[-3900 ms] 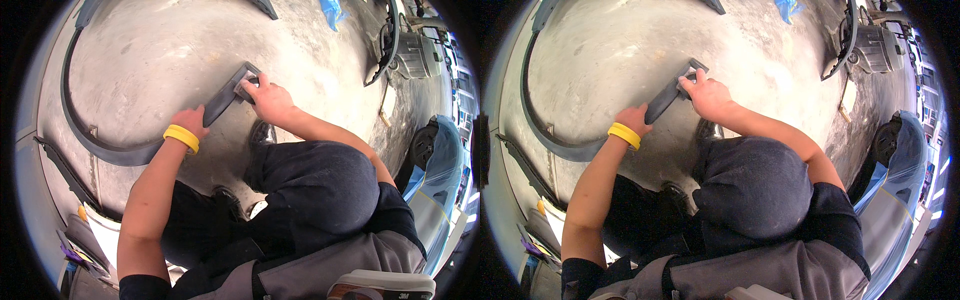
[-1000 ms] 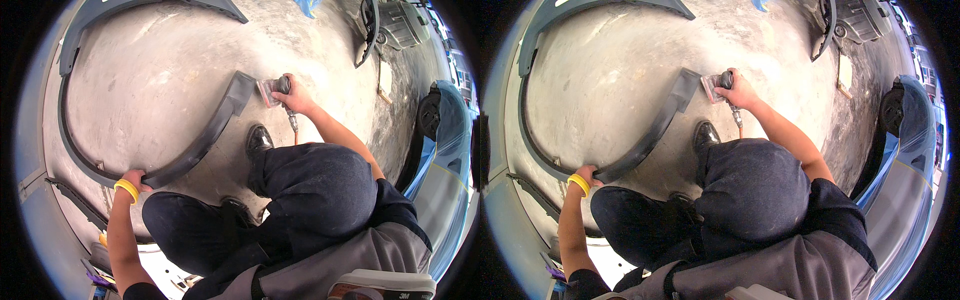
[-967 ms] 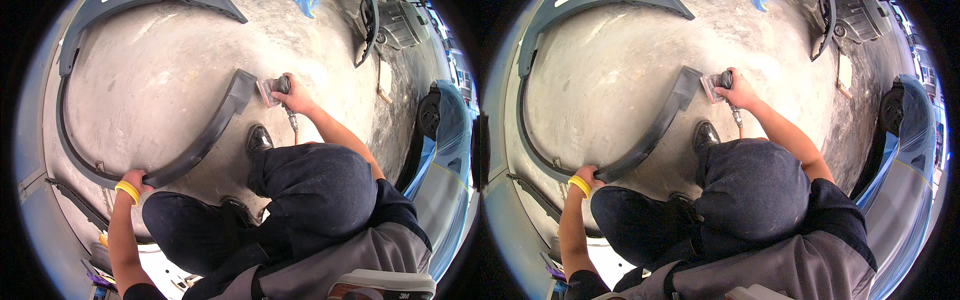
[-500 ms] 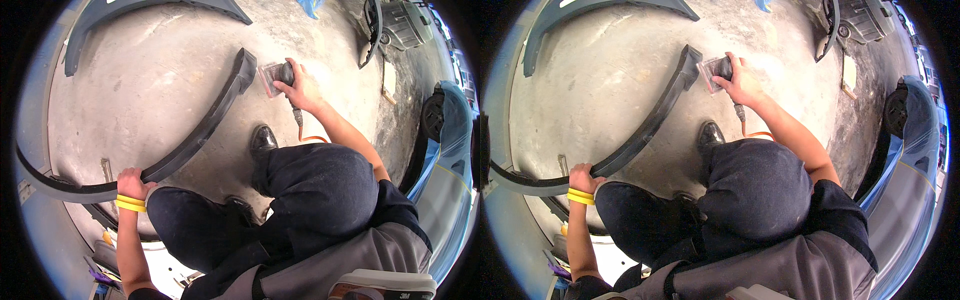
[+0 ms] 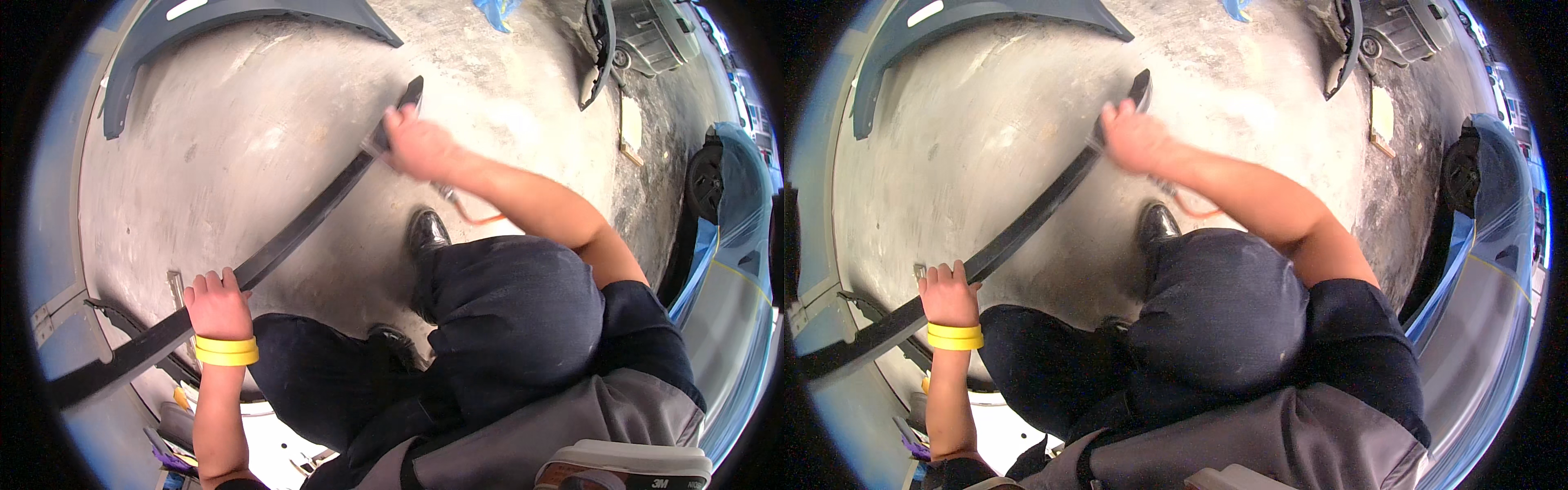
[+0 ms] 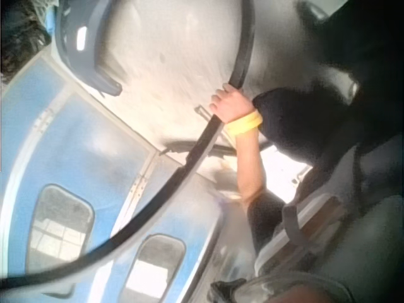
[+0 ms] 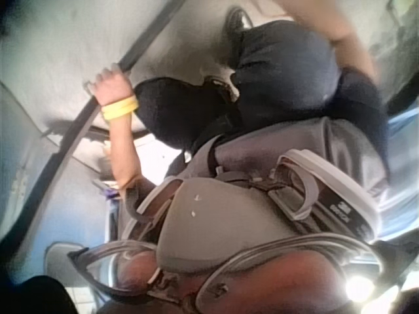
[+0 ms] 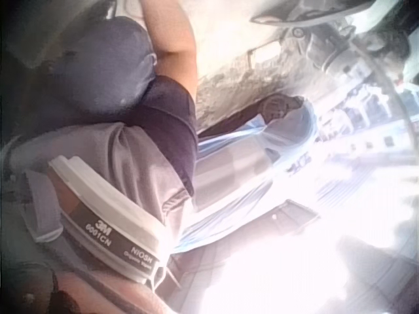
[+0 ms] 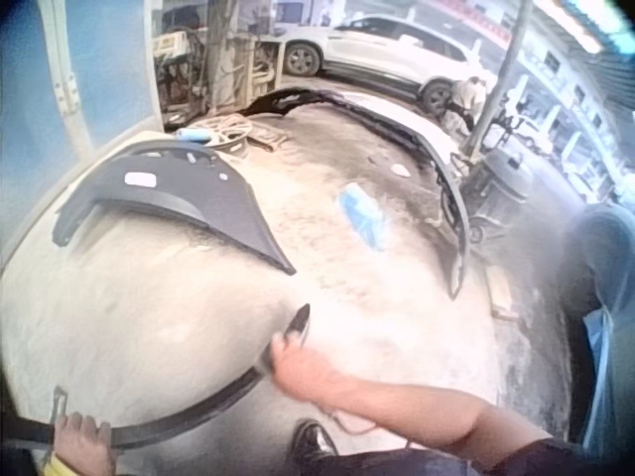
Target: The person uses a pneumatic sander to smooth the surfaces of two black plastic car parts, a curved trim piece and a larger panel, on the floor of a workshop.
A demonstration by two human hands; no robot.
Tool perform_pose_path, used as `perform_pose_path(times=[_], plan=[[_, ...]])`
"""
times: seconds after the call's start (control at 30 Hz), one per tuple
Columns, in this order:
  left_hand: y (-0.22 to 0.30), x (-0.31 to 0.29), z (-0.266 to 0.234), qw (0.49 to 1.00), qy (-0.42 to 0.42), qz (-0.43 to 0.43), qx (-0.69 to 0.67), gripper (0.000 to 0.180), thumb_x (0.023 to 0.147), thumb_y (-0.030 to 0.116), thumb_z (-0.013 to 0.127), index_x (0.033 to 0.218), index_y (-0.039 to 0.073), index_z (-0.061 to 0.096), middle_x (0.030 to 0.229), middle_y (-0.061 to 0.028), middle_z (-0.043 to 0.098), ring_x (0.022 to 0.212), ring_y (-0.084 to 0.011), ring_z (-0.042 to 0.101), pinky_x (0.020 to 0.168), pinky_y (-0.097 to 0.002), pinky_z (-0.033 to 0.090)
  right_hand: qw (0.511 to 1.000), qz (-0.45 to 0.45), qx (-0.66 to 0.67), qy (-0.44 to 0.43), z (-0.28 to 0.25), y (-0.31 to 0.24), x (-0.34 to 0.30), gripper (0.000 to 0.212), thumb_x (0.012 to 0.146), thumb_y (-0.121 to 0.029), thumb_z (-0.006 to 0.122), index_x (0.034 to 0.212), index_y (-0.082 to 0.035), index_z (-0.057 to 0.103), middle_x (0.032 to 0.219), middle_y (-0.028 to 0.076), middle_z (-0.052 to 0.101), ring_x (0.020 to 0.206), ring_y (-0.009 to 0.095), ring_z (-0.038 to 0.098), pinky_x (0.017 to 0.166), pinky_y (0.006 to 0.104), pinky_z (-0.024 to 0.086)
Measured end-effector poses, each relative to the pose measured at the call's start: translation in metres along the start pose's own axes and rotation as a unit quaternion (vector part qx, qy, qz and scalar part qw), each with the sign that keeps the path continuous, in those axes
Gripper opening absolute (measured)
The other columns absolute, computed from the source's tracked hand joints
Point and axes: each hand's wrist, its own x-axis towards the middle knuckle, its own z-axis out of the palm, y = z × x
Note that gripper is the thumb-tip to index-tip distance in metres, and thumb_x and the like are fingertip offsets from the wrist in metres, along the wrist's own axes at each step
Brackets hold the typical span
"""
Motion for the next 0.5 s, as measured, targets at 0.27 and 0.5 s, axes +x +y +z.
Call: perform_pose_path(times=[0.27, 0.5], plan=[[0.002, 0.004, -0.037, 0.995, 0.058, 0.045, 0.066, 0.029, 0.076, 0.024, 0.080, 0.093, 0.007, 0.065, 0.086, -0.0076, 0.060, 0.090, -0.0259, 0.060, 0.084, -0.0417, 0.044, 0.996, -0.047, 0.065, -0.040, 0.028, -0.015, -0.023, 0.074, 0.091, -0.024, 0.066, 0.150, 0.003, 0.031, 0.133, 0.032, 0.046, 0.097, 0.046, 0.068, 0.084, 0.0504, 0.058], [0.003, 0.004, -0.038, 0.986, 0.104, 0.080, 0.099, 0.009, 0.084, 0.009, 0.062, 0.092, 0.007, 0.063, 0.084, -0.0068, 0.058, 0.086, -0.0247, 0.059, 0.083, -0.0398, 0.045, 0.986, 0.113, 0.053, 0.107, 0.009, 0.102, 0.031, 0.082, 0.091, -0.037, 0.071, 0.152, 0.001, 0.032, 0.139, 0.030, 0.045, 0.110, 0.047, 0.063, 0.096, 0.0503, 0.053]])
